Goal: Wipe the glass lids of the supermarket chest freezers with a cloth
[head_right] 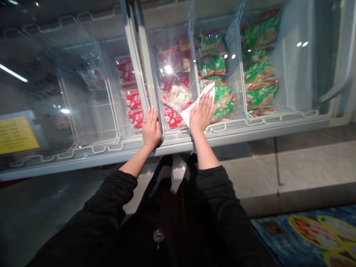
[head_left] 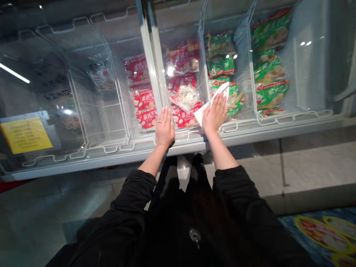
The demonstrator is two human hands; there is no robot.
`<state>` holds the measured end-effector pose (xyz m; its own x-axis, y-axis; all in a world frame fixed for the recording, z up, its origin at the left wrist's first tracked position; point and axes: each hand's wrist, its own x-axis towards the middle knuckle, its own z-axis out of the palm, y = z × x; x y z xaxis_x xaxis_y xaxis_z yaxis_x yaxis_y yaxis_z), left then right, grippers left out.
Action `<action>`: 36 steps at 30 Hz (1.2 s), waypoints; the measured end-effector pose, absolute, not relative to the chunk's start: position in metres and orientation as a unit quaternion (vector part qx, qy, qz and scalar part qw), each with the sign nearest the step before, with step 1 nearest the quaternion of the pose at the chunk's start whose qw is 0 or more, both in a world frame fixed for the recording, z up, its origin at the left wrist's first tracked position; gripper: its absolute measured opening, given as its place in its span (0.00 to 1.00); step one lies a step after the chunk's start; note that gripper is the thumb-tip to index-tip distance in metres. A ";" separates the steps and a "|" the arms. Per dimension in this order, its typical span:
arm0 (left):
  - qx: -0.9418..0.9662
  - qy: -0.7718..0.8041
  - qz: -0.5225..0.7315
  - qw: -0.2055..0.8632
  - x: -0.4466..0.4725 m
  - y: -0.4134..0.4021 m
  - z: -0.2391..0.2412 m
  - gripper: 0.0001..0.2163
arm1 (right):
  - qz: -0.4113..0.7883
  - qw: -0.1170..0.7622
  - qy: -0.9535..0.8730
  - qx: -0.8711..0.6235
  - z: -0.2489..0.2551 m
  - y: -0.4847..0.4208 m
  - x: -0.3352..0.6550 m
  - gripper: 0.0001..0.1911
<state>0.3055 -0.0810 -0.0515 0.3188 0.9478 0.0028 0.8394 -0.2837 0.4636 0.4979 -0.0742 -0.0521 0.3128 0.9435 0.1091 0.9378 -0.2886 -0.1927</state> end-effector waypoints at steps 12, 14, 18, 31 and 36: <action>0.821 0.530 0.117 0.178 0.351 -0.100 -0.035 0.21 | 0.110 0.081 -0.780 -0.610 -0.041 -0.085 0.577 0.28; 0.806 0.553 0.120 0.172 0.377 -0.106 -0.034 0.21 | 0.076 0.121 -0.719 -0.680 -0.045 -0.085 0.573 0.29; 0.755 0.615 0.141 0.181 0.434 -0.111 -0.037 0.21 | 0.066 0.131 -0.731 -0.667 -0.052 -0.093 0.569 0.30; 0.698 0.675 0.160 0.181 0.474 -0.108 -0.037 0.21 | 0.010 0.144 -0.661 -0.736 -0.052 -0.079 0.626 0.28; 0.704 0.677 0.126 0.176 0.477 -0.106 -0.037 0.21 | 0.054 0.106 -0.817 -0.564 -0.044 -0.075 0.623 0.27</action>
